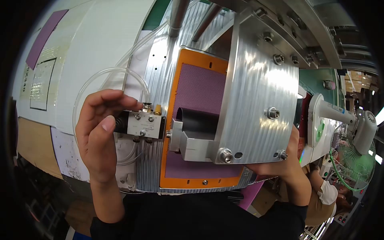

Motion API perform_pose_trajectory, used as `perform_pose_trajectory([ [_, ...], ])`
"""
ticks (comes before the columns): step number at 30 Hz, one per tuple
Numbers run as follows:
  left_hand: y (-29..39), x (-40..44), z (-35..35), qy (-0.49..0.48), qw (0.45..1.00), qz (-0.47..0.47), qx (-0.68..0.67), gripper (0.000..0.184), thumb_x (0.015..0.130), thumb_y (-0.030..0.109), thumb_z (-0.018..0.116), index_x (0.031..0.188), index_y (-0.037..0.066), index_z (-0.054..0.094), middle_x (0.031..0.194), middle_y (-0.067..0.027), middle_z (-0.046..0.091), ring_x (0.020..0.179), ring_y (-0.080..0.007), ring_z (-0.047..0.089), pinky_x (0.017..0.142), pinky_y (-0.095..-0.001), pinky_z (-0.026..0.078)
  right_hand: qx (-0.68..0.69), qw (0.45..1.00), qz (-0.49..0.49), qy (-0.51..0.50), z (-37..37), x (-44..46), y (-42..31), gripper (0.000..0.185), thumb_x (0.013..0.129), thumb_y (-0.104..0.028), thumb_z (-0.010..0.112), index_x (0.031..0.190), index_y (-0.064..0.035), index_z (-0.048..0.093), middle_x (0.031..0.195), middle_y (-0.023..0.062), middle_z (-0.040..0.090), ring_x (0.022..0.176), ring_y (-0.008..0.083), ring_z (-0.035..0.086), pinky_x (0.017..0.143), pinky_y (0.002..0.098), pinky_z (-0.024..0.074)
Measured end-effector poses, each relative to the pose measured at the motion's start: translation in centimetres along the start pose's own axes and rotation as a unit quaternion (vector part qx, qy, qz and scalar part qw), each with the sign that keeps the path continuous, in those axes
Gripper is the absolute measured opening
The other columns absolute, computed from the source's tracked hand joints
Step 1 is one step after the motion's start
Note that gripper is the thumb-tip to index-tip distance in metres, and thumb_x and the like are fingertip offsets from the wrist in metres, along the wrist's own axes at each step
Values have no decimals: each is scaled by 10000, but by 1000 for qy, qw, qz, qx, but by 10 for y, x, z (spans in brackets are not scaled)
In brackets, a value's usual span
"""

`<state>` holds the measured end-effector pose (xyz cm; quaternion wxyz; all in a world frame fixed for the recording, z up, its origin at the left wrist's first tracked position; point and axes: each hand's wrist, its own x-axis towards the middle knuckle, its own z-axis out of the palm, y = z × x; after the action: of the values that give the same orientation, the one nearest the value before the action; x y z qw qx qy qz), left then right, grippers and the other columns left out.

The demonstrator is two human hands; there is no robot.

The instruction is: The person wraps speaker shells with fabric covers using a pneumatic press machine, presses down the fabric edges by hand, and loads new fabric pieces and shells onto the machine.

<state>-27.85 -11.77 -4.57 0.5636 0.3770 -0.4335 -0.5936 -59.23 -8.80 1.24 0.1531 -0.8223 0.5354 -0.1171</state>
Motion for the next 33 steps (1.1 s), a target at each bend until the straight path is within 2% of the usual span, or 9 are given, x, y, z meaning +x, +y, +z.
perform_pose_trajectory([
  [3,1,-2,0,5,1000,-10,-3,367,843,61,538,1179,-78,489,1047,-154,614,980,-189,596,870,-296,467,-27,998,-17,-47,0,0,3,563,560,-242,822,1057,-54,637,1001,79,677,900,242,668,837,354,507],
  [6,-5,-2,2,37,999,25,-13,321,816,-5,569,1128,-67,528,999,-130,629,918,-163,614,818,-264,482,-1,991,44,-123,1,-20,14,768,624,-229,828,1292,-41,500,1163,105,618,1058,234,610,952,360,471],
  [10,-8,-3,3,-15,969,94,229,294,782,-77,540,1075,-52,533,1003,-149,632,938,-216,638,861,-302,488,9,991,68,-111,5,-20,8,811,612,-153,846,1315,-30,460,1203,121,576,1101,251,577,961,370,464],
  [17,-9,2,6,-7,940,143,309,273,702,-181,458,853,-29,627,973,-147,651,921,-227,645,801,-286,486,65,995,75,-32,18,-21,11,774,611,-200,844,1267,-8,481,1156,136,579,1084,272,563,926,385,471],
  [22,-8,2,6,-3,935,142,325,286,700,-175,452,870,-29,629,963,-151,655,908,-226,642,799,-285,480,-121,984,-132,-11,9,-1,19,632,619,-237,786,1152,11,556,1068,166,607,1006,305,579,856,396,476],
  [25,-8,2,6,-4,937,142,320,286,700,-170,449,875,-32,629,964,-152,655,905,-226,640,800,-286,479,-54,998,-20,34,17,-1,4,512,662,-259,746,1080,6,614,1023,142,639,996,303,593,877,393,466],
  [27,-9,1,6,1,940,142,312,287,699,-168,449,881,-35,626,959,-150,654,904,-227,639,804,-286,478,-74,997,-27,0,6,2,9,442,771,-306,686,1088,-1,640,999,136,661,985,294,612,891,386,457],
  [30,-10,2,7,3,941,148,305,294,701,-166,447,899,-37,623,956,-146,649,907,-224,637,812,-287,477,-73,996,-12,42,14,0,8,402,794,-341,656,983,14,665,933,139,666,953,291,618,876,390,455],
  [33,-9,1,6,-1,941,136,309,316,708,-166,452,947,-38,616,980,-134,642,930,-214,631,834,-285,472,-44,999,2,27,15,-2,9,487,654,-285,741,1033,-3,624,985,130,641,964,296,605,900,412,444],
])
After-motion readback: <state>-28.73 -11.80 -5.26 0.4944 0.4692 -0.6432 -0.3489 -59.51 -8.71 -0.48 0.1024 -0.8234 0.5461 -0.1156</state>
